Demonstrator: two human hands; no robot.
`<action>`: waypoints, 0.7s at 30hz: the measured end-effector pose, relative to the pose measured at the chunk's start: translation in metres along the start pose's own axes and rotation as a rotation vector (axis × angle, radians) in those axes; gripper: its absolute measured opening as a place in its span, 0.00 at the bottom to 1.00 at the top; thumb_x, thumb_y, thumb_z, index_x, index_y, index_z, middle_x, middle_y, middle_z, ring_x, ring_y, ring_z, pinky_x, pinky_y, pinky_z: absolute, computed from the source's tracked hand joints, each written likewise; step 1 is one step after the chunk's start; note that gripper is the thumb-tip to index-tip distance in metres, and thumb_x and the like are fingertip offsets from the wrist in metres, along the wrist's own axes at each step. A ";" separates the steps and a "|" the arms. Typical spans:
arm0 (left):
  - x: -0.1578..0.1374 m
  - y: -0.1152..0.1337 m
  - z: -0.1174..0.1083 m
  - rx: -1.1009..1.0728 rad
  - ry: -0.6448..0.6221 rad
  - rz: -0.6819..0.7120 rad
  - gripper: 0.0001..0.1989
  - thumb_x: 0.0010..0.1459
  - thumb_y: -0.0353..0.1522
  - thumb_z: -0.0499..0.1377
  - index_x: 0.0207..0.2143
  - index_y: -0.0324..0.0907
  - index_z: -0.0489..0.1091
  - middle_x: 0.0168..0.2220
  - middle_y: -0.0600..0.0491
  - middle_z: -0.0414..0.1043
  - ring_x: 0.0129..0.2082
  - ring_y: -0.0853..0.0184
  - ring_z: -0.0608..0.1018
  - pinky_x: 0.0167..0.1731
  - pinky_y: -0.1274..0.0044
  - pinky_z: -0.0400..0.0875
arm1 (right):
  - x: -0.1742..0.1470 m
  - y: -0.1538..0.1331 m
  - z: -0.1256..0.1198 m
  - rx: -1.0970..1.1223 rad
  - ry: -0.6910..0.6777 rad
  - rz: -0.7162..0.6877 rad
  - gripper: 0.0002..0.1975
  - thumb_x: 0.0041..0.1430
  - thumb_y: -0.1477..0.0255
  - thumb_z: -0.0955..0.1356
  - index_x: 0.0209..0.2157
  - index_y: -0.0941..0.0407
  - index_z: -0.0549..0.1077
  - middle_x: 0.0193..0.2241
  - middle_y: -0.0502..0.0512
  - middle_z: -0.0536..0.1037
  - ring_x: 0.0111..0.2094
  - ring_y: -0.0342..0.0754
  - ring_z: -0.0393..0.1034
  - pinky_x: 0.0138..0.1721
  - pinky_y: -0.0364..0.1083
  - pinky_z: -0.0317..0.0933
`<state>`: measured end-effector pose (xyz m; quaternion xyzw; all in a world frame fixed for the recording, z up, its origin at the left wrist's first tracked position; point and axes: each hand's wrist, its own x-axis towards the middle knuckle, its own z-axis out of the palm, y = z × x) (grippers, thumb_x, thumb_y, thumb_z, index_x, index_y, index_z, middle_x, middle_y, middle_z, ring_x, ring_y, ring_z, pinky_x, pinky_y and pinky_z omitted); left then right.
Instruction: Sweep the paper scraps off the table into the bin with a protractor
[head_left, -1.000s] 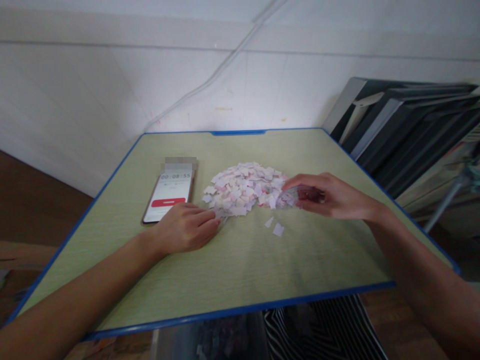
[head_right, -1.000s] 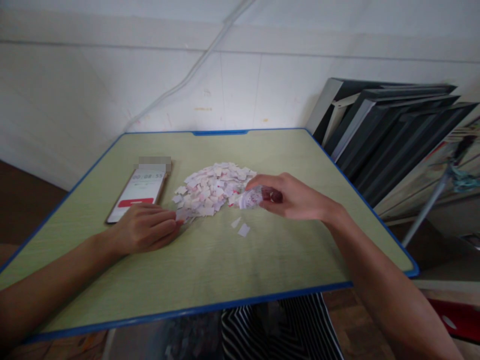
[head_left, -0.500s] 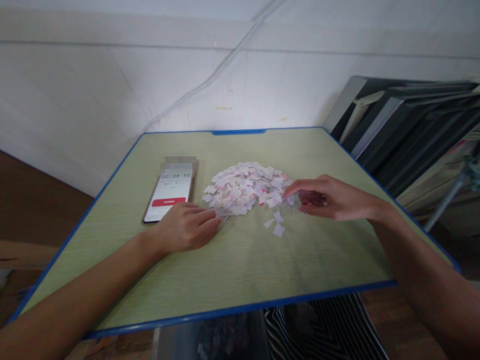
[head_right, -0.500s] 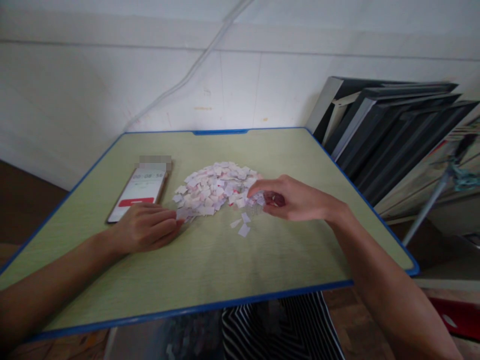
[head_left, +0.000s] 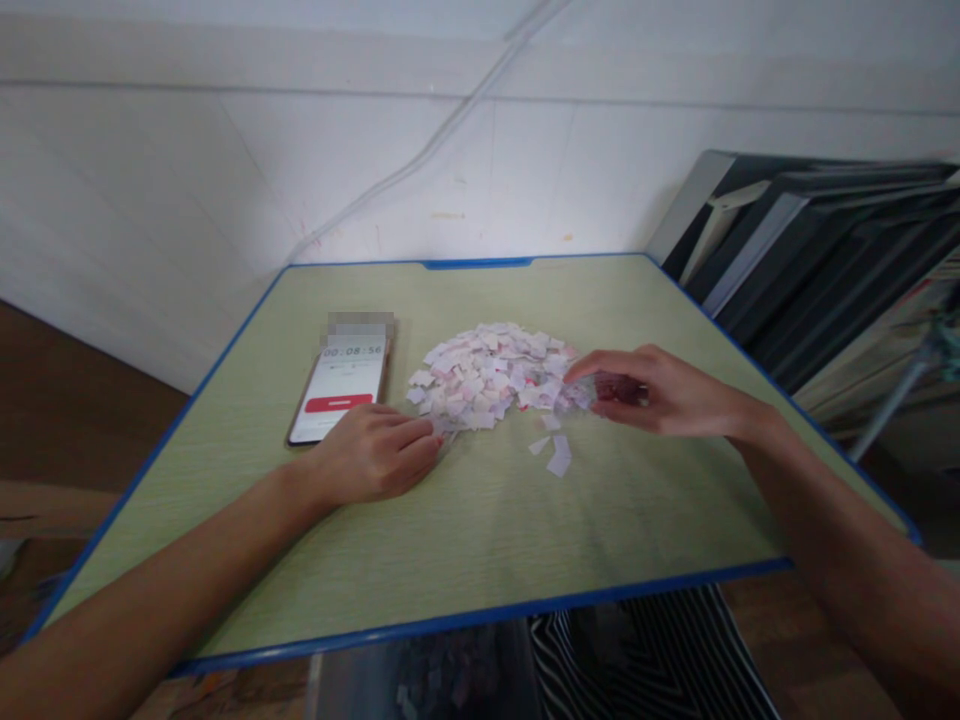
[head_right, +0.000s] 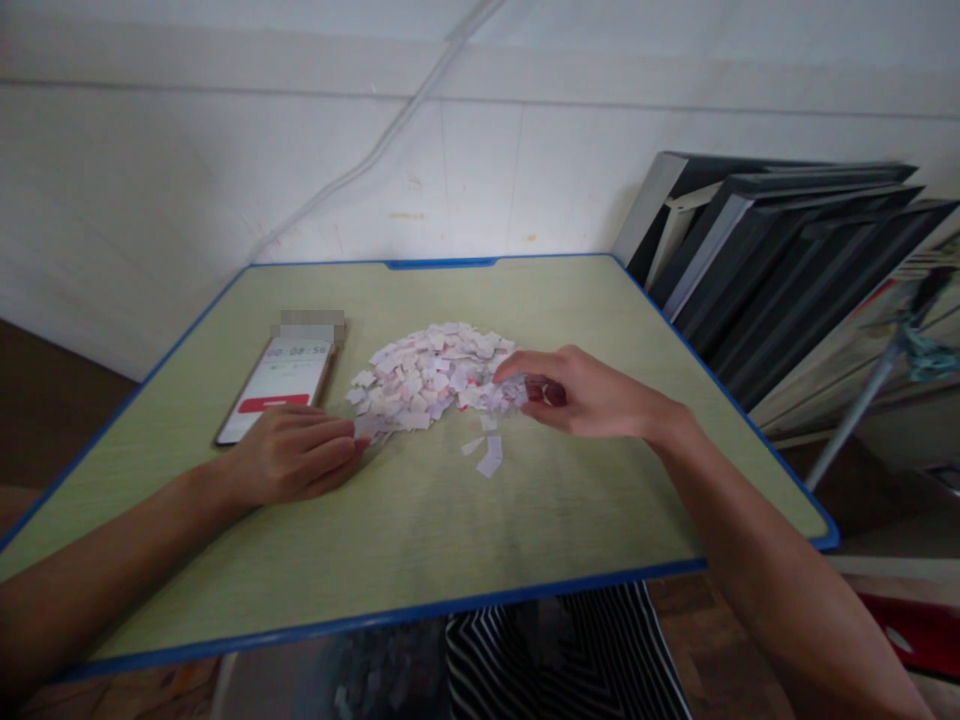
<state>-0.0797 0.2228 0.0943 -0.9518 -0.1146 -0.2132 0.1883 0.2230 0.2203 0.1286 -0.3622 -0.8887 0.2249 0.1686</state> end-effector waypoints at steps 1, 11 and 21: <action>0.000 0.000 0.000 -0.001 0.002 0.001 0.17 0.59 0.24 0.44 0.18 0.42 0.55 0.15 0.58 0.57 0.13 0.73 0.58 0.15 0.77 0.53 | 0.000 0.000 0.000 0.000 0.007 -0.003 0.14 0.52 0.78 0.64 0.43 0.59 0.67 0.18 0.43 0.62 0.17 0.36 0.54 0.19 0.39 0.47; 0.000 0.000 0.000 -0.006 -0.003 -0.002 0.17 0.59 0.24 0.45 0.17 0.41 0.55 0.15 0.59 0.56 0.13 0.73 0.58 0.15 0.77 0.53 | -0.005 0.000 -0.007 0.006 -0.063 0.006 0.14 0.52 0.78 0.64 0.43 0.58 0.67 0.16 0.42 0.59 0.16 0.35 0.53 0.18 0.38 0.46; 0.001 0.000 0.000 -0.012 0.017 0.007 0.18 0.60 0.24 0.45 0.17 0.41 0.55 0.14 0.59 0.56 0.13 0.73 0.57 0.14 0.77 0.52 | 0.006 -0.004 0.015 0.072 -0.019 -0.039 0.15 0.55 0.75 0.63 0.46 0.59 0.66 0.20 0.44 0.63 0.18 0.36 0.53 0.21 0.39 0.48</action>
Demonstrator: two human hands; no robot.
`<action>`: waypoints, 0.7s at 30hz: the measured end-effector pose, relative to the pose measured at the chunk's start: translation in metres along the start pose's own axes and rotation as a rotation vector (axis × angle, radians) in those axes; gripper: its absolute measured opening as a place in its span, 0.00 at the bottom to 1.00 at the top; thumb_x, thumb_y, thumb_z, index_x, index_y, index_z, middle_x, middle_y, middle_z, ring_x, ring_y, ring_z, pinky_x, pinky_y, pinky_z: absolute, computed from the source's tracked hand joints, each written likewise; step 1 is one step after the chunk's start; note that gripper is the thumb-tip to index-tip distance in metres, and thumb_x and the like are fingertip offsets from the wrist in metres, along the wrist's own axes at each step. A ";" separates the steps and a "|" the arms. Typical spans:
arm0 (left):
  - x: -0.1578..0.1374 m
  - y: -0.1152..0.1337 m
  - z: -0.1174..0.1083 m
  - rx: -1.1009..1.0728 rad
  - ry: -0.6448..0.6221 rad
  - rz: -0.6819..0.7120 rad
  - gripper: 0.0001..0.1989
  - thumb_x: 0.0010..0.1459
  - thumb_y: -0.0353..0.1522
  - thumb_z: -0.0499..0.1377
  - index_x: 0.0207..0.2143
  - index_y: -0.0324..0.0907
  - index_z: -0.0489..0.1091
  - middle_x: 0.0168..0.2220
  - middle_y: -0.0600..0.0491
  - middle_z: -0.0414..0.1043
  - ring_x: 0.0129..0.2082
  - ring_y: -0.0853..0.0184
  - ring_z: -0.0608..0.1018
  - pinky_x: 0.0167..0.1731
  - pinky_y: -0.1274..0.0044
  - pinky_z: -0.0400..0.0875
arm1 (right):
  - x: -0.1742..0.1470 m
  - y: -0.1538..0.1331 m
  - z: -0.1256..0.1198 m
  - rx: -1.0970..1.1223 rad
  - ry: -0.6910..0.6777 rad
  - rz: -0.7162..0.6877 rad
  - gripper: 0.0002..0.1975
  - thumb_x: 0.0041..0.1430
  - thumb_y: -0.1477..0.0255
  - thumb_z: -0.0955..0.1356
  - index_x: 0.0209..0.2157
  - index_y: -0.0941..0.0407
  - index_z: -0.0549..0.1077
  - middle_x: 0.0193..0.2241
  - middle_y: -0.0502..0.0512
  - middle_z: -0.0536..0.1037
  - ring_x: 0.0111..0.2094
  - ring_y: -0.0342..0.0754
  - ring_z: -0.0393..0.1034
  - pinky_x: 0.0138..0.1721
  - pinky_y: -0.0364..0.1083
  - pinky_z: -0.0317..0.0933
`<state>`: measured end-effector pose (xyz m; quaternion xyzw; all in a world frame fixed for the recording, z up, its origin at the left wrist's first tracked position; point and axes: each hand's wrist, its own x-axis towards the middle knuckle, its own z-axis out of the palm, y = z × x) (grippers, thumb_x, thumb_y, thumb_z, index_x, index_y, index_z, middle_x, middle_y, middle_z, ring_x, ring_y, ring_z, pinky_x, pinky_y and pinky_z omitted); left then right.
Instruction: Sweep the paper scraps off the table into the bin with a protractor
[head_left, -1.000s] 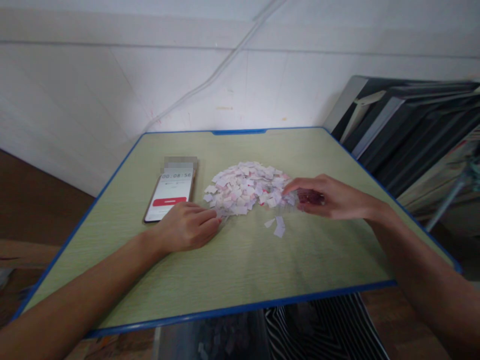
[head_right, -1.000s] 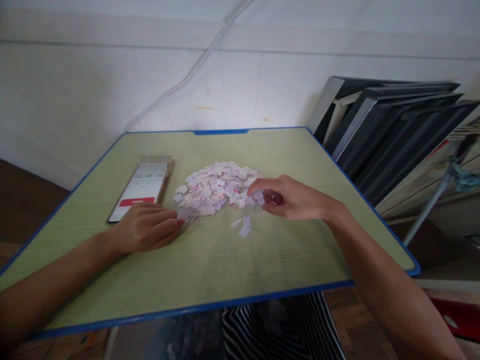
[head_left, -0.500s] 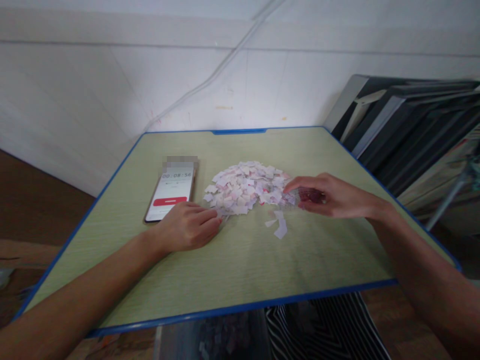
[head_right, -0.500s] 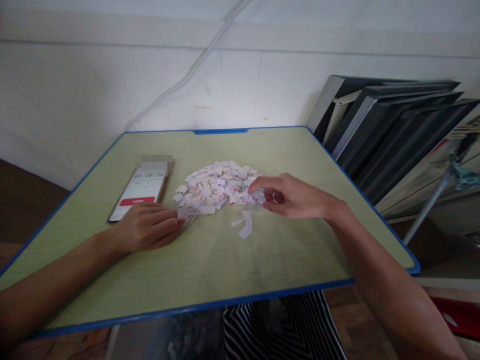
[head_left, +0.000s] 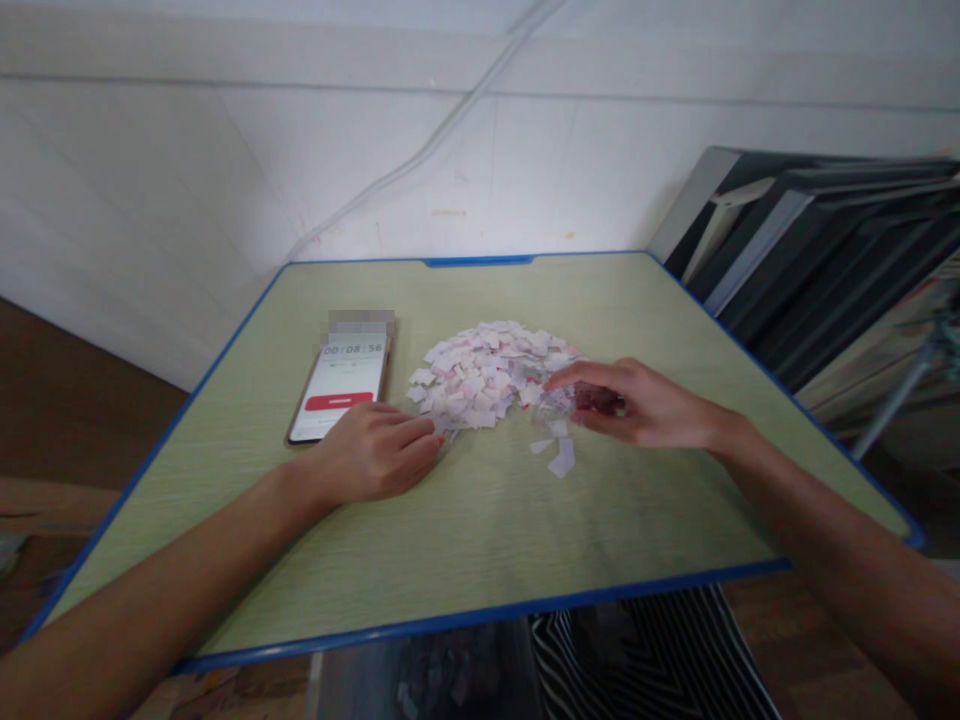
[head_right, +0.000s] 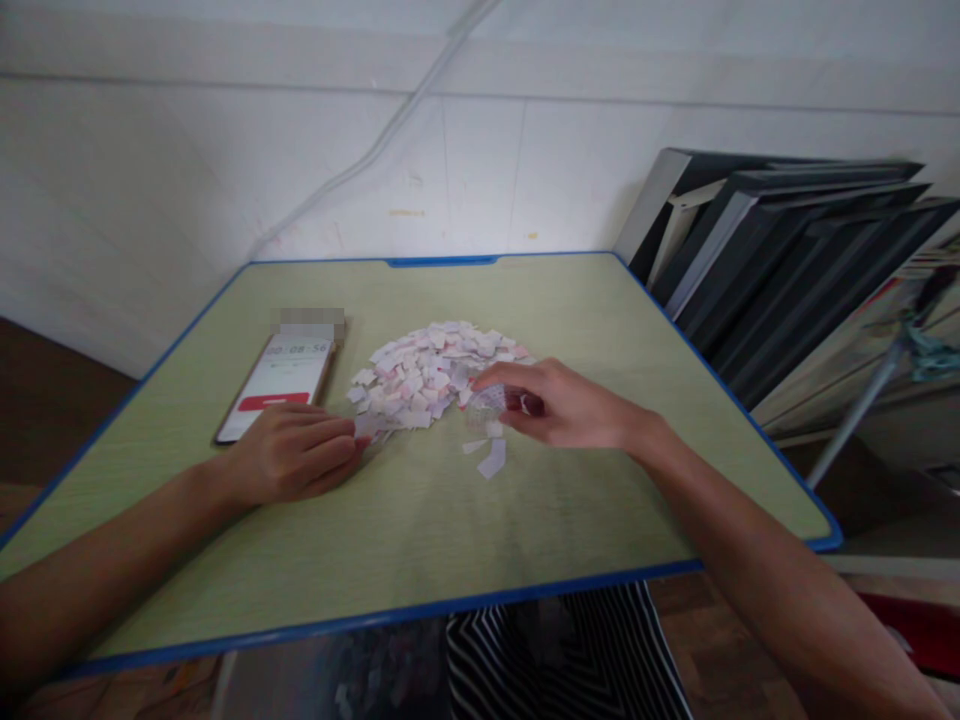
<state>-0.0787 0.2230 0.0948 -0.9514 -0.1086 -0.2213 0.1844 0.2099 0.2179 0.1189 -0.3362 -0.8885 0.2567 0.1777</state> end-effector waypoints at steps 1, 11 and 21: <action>0.000 0.000 0.000 0.000 0.001 0.000 0.18 0.60 0.24 0.45 0.17 0.41 0.55 0.14 0.59 0.56 0.13 0.73 0.57 0.14 0.77 0.52 | 0.000 0.000 0.000 0.002 0.014 0.001 0.15 0.55 0.76 0.63 0.46 0.59 0.66 0.20 0.44 0.63 0.18 0.36 0.53 0.21 0.39 0.48; 0.000 0.000 -0.001 0.015 -0.001 0.002 0.17 0.60 0.24 0.45 0.17 0.42 0.55 0.14 0.59 0.57 0.13 0.73 0.58 0.15 0.77 0.52 | -0.005 0.003 -0.009 -0.040 -0.028 0.000 0.15 0.54 0.77 0.64 0.45 0.59 0.66 0.18 0.43 0.62 0.18 0.35 0.53 0.20 0.38 0.48; -0.001 0.000 -0.001 0.016 -0.003 0.001 0.17 0.60 0.25 0.45 0.17 0.41 0.55 0.15 0.59 0.57 0.13 0.73 0.58 0.15 0.78 0.52 | -0.007 0.001 -0.013 -0.029 -0.063 0.018 0.14 0.53 0.77 0.64 0.44 0.58 0.67 0.18 0.43 0.62 0.17 0.35 0.54 0.19 0.38 0.47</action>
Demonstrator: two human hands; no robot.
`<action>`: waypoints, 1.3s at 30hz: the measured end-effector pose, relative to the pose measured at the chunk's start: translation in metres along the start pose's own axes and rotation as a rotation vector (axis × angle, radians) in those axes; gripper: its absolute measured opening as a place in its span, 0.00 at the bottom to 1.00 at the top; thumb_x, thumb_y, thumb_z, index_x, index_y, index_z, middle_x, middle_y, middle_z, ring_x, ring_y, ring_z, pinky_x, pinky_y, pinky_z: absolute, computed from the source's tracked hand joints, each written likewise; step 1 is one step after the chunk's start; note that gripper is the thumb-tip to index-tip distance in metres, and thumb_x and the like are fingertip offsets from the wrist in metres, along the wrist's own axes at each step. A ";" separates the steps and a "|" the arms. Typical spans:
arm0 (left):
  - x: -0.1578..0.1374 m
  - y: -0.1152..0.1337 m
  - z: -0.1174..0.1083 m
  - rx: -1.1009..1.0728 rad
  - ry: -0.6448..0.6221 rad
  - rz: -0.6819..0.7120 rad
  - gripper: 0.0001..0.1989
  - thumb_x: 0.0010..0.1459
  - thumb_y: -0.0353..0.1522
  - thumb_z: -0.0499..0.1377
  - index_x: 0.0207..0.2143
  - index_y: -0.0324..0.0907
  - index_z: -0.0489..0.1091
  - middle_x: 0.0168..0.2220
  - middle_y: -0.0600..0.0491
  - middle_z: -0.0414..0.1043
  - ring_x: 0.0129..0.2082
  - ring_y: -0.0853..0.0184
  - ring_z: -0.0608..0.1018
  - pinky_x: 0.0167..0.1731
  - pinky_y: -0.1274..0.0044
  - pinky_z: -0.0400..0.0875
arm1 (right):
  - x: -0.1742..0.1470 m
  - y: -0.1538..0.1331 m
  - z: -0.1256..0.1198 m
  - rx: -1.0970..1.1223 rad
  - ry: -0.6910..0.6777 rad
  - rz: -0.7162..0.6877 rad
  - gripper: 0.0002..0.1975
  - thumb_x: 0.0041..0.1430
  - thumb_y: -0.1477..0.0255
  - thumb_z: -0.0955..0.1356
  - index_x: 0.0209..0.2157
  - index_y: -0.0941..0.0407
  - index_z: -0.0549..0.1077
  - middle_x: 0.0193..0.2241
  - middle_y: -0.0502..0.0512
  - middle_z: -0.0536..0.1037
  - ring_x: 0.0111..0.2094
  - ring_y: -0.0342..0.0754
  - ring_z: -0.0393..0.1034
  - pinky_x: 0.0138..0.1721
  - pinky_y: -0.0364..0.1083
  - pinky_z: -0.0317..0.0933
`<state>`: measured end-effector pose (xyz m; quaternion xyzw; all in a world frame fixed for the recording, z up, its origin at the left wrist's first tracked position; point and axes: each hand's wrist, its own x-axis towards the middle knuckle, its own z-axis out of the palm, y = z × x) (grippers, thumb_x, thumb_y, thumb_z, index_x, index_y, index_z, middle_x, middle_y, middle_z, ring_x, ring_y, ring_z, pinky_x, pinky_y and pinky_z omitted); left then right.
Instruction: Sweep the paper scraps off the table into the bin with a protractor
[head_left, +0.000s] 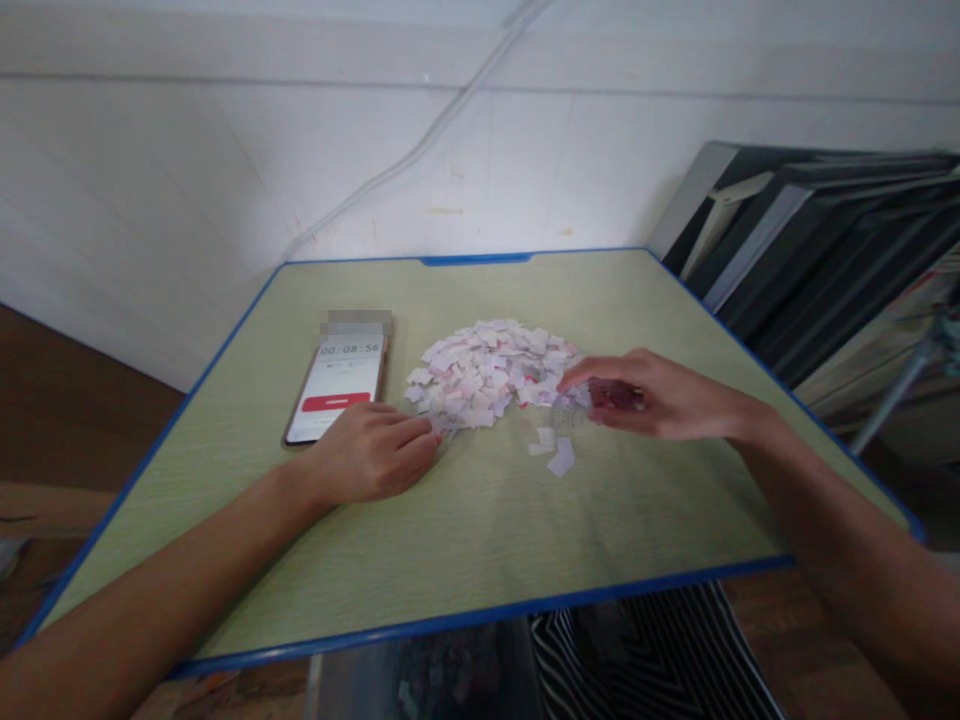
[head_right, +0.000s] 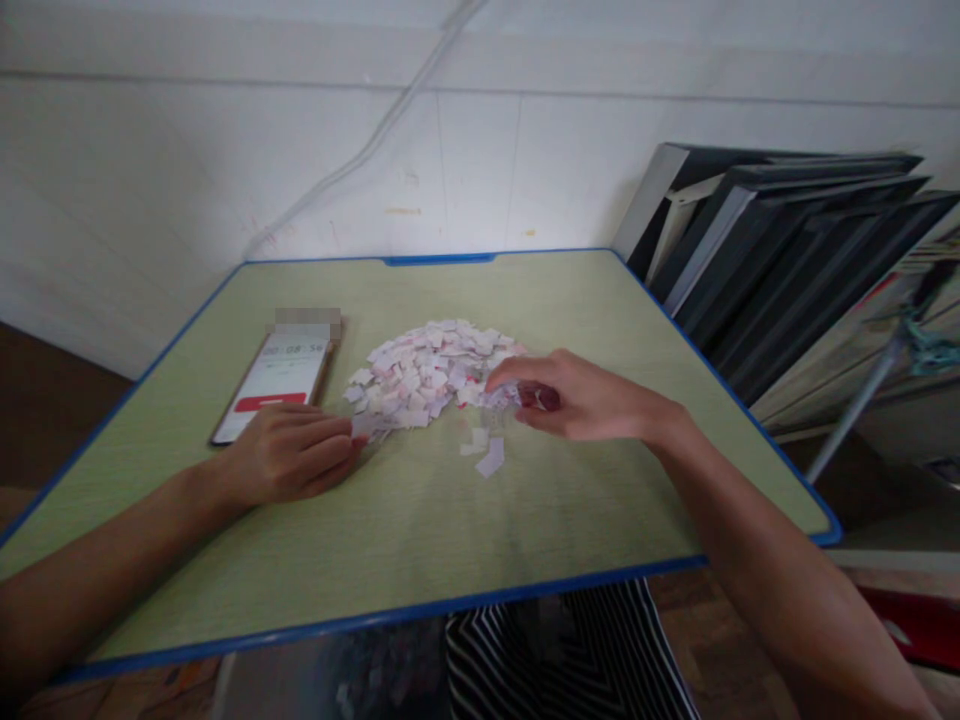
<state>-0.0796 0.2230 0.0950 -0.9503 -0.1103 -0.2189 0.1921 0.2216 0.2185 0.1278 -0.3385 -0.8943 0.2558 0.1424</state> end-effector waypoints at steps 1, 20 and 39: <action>0.000 0.000 0.000 0.000 -0.004 0.000 0.17 0.60 0.25 0.45 0.17 0.41 0.55 0.15 0.59 0.57 0.13 0.73 0.58 0.15 0.77 0.52 | -0.001 0.000 -0.002 -0.004 -0.014 0.005 0.15 0.53 0.78 0.64 0.44 0.58 0.67 0.18 0.43 0.62 0.17 0.35 0.54 0.19 0.38 0.47; 0.000 0.000 0.000 -0.005 -0.009 -0.003 0.18 0.60 0.25 0.44 0.18 0.41 0.56 0.14 0.58 0.58 0.13 0.73 0.58 0.15 0.77 0.51 | -0.002 -0.013 -0.008 0.200 -0.397 0.104 0.15 0.53 0.74 0.64 0.44 0.59 0.67 0.21 0.47 0.65 0.21 0.38 0.59 0.20 0.38 0.54; -0.001 0.000 0.002 -0.008 -0.006 -0.003 0.19 0.60 0.24 0.44 0.16 0.41 0.56 0.14 0.58 0.57 0.13 0.73 0.58 0.15 0.77 0.52 | -0.005 -0.025 0.001 -0.060 -0.426 0.067 0.02 0.51 0.77 0.64 0.26 0.59 0.66 0.21 0.48 0.67 0.24 0.40 0.61 0.26 0.40 0.50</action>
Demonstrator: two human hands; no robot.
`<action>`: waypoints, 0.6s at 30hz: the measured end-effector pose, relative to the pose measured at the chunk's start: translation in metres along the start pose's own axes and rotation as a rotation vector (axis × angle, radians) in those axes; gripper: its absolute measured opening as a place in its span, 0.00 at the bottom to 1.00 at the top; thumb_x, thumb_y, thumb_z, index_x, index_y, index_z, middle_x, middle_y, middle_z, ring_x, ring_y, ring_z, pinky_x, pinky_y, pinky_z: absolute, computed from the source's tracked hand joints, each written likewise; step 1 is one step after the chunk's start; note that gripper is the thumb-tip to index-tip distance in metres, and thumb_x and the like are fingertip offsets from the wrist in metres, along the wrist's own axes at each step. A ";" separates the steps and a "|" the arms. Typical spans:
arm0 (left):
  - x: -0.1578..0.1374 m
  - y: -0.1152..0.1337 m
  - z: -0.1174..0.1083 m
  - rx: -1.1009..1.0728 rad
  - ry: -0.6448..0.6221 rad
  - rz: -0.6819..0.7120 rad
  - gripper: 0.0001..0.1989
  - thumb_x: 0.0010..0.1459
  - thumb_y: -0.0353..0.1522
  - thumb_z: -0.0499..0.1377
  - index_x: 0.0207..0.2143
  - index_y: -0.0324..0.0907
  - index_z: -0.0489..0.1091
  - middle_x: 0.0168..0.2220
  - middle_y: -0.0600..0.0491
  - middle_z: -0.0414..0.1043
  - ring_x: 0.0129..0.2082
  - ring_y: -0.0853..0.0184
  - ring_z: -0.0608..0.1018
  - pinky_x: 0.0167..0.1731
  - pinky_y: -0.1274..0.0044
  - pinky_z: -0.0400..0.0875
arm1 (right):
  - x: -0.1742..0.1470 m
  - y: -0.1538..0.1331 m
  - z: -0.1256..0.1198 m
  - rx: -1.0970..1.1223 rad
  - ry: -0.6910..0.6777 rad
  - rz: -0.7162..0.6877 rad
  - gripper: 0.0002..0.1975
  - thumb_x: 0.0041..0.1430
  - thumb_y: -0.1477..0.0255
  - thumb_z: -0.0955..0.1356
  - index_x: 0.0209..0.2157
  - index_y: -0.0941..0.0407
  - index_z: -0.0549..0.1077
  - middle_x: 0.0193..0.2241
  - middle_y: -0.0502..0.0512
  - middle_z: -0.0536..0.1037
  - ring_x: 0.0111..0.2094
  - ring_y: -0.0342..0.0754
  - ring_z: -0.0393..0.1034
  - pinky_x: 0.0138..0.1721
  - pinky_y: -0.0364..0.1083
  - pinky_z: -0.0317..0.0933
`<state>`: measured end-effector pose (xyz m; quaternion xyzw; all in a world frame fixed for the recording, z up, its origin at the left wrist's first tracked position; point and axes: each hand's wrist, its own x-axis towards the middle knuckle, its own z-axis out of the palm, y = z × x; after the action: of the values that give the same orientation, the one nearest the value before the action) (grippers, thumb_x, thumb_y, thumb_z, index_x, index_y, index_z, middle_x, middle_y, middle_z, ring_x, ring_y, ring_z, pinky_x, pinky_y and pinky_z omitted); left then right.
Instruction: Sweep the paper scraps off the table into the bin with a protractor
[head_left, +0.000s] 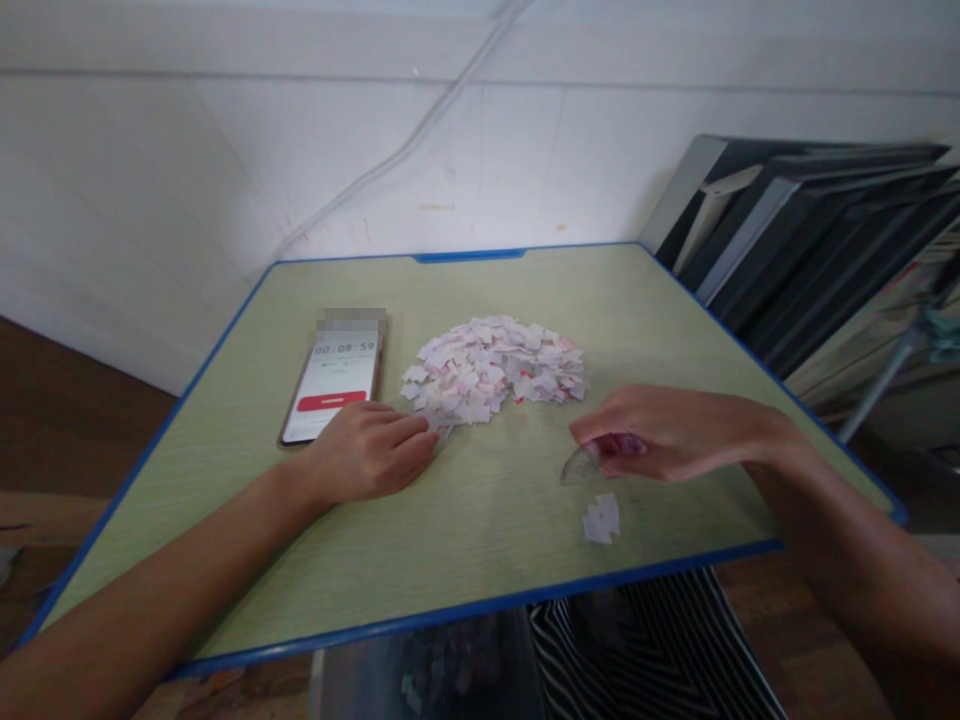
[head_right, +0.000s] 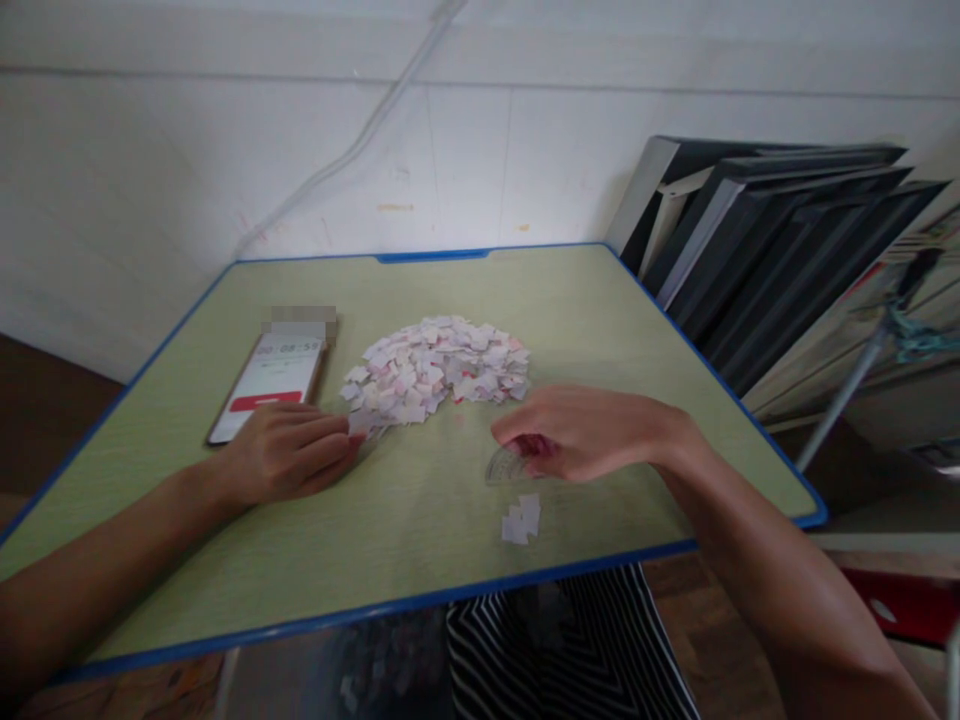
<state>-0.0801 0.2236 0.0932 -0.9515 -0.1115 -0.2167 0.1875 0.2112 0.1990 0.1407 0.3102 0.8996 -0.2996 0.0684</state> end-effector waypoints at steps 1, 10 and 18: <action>0.000 0.000 0.000 0.002 0.003 0.000 0.18 0.60 0.24 0.44 0.16 0.41 0.56 0.14 0.58 0.58 0.13 0.73 0.58 0.15 0.77 0.53 | 0.001 -0.005 0.002 -0.020 -0.018 0.005 0.03 0.52 0.77 0.64 0.25 0.58 0.66 0.21 0.48 0.67 0.24 0.40 0.61 0.25 0.40 0.49; -0.004 -0.002 0.002 -0.004 -0.027 -0.002 0.17 0.60 0.25 0.44 0.19 0.40 0.61 0.16 0.57 0.62 0.14 0.73 0.63 0.16 0.79 0.57 | 0.003 -0.027 0.012 0.042 -0.236 -0.072 0.04 0.47 0.76 0.67 0.24 0.57 0.66 0.19 0.47 0.67 0.20 0.40 0.57 0.20 0.41 0.43; -0.002 -0.001 0.001 -0.006 -0.015 -0.004 0.16 0.60 0.26 0.46 0.18 0.41 0.58 0.16 0.58 0.61 0.14 0.73 0.61 0.15 0.79 0.54 | 0.002 -0.021 0.009 0.157 -0.343 -0.258 0.04 0.49 0.76 0.68 0.24 0.58 0.67 0.18 0.47 0.67 0.20 0.40 0.59 0.20 0.40 0.47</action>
<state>-0.0819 0.2249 0.0921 -0.9535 -0.1142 -0.2101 0.1833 0.1962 0.1818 0.1435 0.1414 0.8809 -0.4235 0.1572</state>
